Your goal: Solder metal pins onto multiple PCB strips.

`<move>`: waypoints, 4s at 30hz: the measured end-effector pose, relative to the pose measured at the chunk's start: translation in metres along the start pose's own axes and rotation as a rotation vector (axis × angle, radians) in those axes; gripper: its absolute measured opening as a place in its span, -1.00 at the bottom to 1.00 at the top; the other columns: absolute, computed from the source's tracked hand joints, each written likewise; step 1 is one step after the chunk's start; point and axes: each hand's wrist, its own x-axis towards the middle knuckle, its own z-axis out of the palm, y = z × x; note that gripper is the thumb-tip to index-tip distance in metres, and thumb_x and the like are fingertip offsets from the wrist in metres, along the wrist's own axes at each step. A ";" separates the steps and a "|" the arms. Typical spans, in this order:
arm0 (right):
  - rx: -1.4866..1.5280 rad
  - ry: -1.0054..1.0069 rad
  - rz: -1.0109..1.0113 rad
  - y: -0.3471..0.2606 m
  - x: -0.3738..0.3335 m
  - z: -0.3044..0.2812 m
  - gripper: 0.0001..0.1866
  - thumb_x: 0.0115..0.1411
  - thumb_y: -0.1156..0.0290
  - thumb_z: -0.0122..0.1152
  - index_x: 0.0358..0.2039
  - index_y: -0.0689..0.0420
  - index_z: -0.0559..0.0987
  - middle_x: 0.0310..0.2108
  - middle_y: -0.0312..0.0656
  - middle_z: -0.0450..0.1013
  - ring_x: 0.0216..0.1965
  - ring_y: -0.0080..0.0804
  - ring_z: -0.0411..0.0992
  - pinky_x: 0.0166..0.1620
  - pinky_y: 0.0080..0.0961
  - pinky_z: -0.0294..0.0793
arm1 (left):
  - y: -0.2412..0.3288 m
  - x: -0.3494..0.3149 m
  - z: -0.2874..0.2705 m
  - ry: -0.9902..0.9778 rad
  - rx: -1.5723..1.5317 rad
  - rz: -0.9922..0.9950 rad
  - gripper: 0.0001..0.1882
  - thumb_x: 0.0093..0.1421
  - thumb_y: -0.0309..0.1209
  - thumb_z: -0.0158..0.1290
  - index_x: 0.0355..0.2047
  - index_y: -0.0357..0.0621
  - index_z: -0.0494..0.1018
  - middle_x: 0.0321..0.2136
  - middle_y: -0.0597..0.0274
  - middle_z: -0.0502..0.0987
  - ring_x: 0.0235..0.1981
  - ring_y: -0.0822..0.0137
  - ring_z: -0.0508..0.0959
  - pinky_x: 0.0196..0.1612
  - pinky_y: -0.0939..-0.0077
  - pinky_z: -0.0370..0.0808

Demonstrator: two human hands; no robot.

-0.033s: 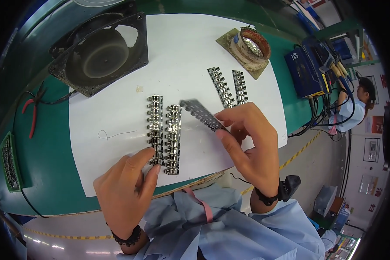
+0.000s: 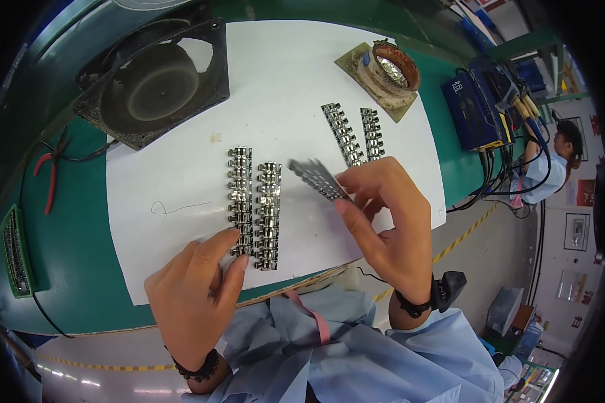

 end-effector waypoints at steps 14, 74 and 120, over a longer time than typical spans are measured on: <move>-0.272 0.011 -0.417 0.024 0.004 0.004 -0.64 -0.07 0.73 0.25 -0.20 0.21 0.53 -0.12 -0.07 0.48 -0.10 -0.05 0.48 -0.05 -0.28 0.50 | -0.001 0.002 0.001 0.001 -0.013 -0.001 -0.67 -0.06 -0.65 0.26 -0.23 -0.23 0.54 -0.65 0.24 0.35 -0.72 0.47 0.20 -0.63 0.54 0.08; -0.115 0.166 -0.032 0.020 -0.014 -0.048 -0.76 -0.04 0.71 0.14 -0.30 0.21 0.54 -0.38 -0.14 0.45 -0.41 -0.27 0.40 -0.24 -0.48 0.40 | 0.002 0.001 0.001 -0.014 0.023 -0.015 -0.65 -0.08 -0.59 0.29 -0.23 -0.16 0.54 -0.59 0.21 0.48 -0.68 0.31 0.39 -0.59 0.48 0.27; -0.187 -0.012 -0.341 0.020 0.000 -0.013 -0.56 -0.04 0.41 0.43 -0.12 0.19 0.53 -0.09 -0.07 0.42 -0.05 -0.13 0.43 -0.02 -0.27 0.48 | 0.003 0.000 -0.001 -0.051 0.016 -0.080 -0.73 -0.07 -0.56 0.25 -0.31 -0.21 0.50 -0.48 0.09 0.57 -0.61 0.14 0.49 -0.53 0.42 0.37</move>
